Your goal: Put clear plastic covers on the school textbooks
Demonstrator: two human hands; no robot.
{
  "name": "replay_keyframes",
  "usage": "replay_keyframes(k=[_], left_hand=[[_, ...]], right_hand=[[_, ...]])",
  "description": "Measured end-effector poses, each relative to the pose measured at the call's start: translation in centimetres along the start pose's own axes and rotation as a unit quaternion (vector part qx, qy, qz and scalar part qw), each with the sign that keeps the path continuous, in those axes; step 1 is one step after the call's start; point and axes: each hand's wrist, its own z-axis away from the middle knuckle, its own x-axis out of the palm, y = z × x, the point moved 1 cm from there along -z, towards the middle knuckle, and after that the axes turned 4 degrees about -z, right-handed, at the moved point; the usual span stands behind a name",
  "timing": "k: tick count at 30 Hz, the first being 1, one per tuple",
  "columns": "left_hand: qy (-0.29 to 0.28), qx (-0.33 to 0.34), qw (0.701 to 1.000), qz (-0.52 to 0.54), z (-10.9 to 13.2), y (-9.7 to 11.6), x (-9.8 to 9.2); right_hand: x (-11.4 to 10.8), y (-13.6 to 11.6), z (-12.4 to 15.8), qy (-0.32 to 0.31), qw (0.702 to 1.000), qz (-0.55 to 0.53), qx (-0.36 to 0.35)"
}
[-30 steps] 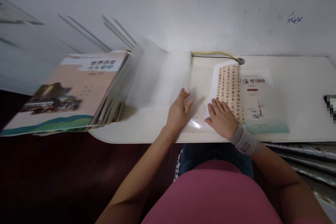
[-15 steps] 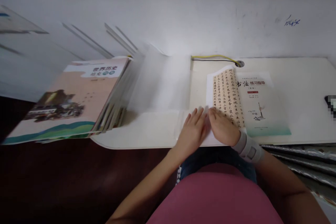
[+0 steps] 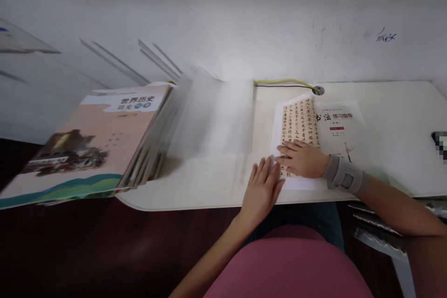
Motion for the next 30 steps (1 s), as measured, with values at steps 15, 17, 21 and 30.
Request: replay_keyframes(k=[15,17,21,30], left_hand=[[0.023,0.003,1.0,0.013,0.1,0.2,-0.3],[0.026,0.008,1.0,0.01,0.1,0.2,-0.4],[0.031,0.018,0.999,-0.001,0.1,0.1,-0.4],[0.045,0.021,0.999,0.006,0.1,0.0,-0.5]], right_hand=[[-0.4,-1.2,-0.9,0.025,0.999,-0.025,0.024],[-0.7,0.7,-1.7,0.015,0.999,0.018,0.049],[-0.7,5.7,-4.6,-0.029,0.994,0.04,0.101],[-0.5,11.9,-9.5,-0.025,0.976,0.017,0.215]])
